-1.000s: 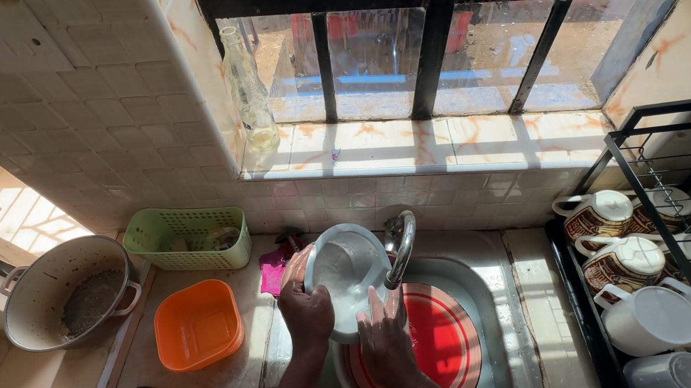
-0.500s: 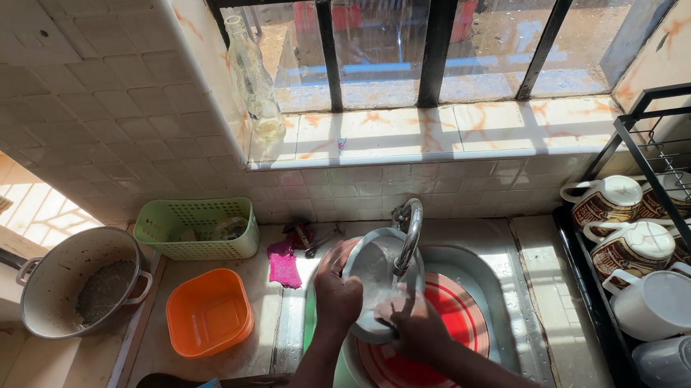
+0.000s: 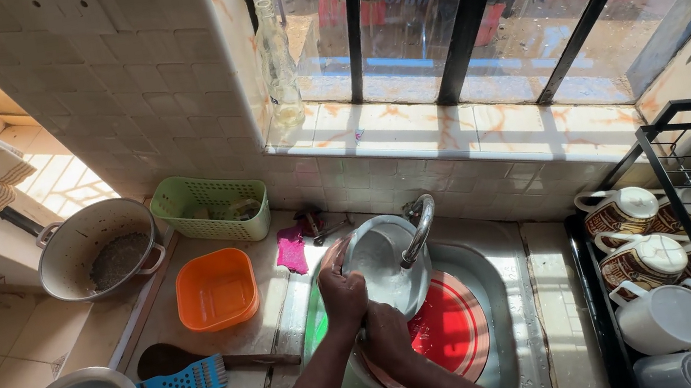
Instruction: Washing and rinsing a metal pot in a kitchen sink
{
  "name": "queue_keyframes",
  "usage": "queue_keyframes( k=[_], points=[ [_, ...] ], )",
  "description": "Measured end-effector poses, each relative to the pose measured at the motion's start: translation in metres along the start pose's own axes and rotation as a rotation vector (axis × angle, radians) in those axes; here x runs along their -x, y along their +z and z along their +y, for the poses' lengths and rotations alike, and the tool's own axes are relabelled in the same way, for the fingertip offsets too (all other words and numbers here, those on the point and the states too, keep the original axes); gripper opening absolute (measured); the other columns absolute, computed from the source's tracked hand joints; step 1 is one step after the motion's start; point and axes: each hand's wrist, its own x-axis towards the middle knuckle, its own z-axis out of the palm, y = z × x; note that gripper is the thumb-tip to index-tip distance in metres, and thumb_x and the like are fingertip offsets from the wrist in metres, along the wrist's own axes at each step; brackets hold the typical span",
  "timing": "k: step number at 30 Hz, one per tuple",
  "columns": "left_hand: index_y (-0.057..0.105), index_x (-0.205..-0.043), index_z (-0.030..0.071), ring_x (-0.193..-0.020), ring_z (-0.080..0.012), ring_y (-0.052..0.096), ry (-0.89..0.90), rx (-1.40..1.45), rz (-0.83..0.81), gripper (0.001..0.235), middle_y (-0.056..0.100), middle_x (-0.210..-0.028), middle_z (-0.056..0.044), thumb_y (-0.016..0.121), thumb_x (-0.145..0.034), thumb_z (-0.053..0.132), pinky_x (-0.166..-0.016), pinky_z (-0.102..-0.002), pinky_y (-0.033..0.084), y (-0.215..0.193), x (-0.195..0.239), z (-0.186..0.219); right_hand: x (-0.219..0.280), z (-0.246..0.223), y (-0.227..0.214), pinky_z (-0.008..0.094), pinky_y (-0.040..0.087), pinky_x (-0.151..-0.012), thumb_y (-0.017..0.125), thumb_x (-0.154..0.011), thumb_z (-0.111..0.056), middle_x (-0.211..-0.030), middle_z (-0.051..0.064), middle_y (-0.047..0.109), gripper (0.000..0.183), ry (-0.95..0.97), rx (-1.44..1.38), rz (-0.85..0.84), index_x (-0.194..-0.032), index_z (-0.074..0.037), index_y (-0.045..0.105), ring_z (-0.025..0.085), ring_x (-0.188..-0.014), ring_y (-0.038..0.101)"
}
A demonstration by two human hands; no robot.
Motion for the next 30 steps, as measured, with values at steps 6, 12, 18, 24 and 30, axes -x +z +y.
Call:
queue_keyframes(
  k=[6, 12, 18, 24, 30],
  points=[
    [0.067, -0.133, 0.013, -0.115, -0.0316, 0.066, -0.026, -0.258, -0.31, 0.073, 0.069, -0.128, -0.011, 0.044, -0.064, 0.003, -0.097, -0.041, 0.052, -0.006, -0.027, -0.039, 0.011, 0.005, -0.049, 0.046, 0.038, -0.052, 0.046, -0.074, 0.012, -0.065, 0.01, 0.057, 0.031, -0.471, -0.029, -0.042, -0.091, -0.012, 0.057, 0.037, -0.053, 0.045],
    [0.072, -0.127, 0.019, -0.123, -0.0171, 0.065, -0.007, -0.251, -0.535, 0.079, 0.072, -0.132, 0.003, 0.039, -0.059, -0.005, -0.102, -0.027, 0.05, -0.012, -0.033, -0.014, -0.012, 0.066, -0.083, 0.063, 0.039, -0.108, 0.059, -0.097, -0.001, -0.093, 0.003, 0.069, 0.014, -0.953, 0.4, 0.237, -0.097, -0.013, 0.065, 0.027, -0.095, 0.066],
    [0.077, -0.11, 0.002, -0.116, -0.0279, 0.068, 0.199, -0.041, -0.304, 0.074, 0.078, -0.113, -0.012, 0.036, -0.048, 0.0, -0.12, -0.043, 0.039, 0.015, -0.002, 0.005, 0.03, 0.029, -0.018, 0.049, 0.054, -0.061, 0.063, -0.071, 0.011, -0.079, 0.007, 0.075, 0.031, -0.099, 0.189, 0.07, -0.086, -0.015, 0.073, 0.038, -0.074, 0.065],
    [0.076, -0.113, 0.005, -0.113, -0.0266, 0.069, 0.165, -0.111, -0.293, 0.071, 0.075, -0.119, -0.01, 0.04, -0.052, 0.0, -0.104, -0.035, 0.052, 0.009, 0.006, -0.017, 0.037, 0.0, -0.018, 0.048, 0.044, -0.059, 0.052, -0.087, -0.002, -0.068, 0.008, 0.067, 0.015, -0.102, 0.056, 0.035, -0.085, -0.014, 0.061, 0.037, -0.06, 0.06],
    [0.077, -0.112, 0.009, -0.112, -0.0296, 0.067, 0.25, -0.213, -0.25, 0.071, 0.077, -0.114, -0.007, 0.041, -0.052, -0.003, -0.101, -0.04, 0.052, -0.005, -0.003, -0.015, -0.01, 0.052, -0.084, 0.046, 0.055, -0.092, 0.077, -0.085, 0.007, -0.087, 0.009, 0.077, 0.016, -0.951, 0.347, 0.233, -0.09, -0.007, 0.075, 0.025, -0.08, 0.075]
  ],
)
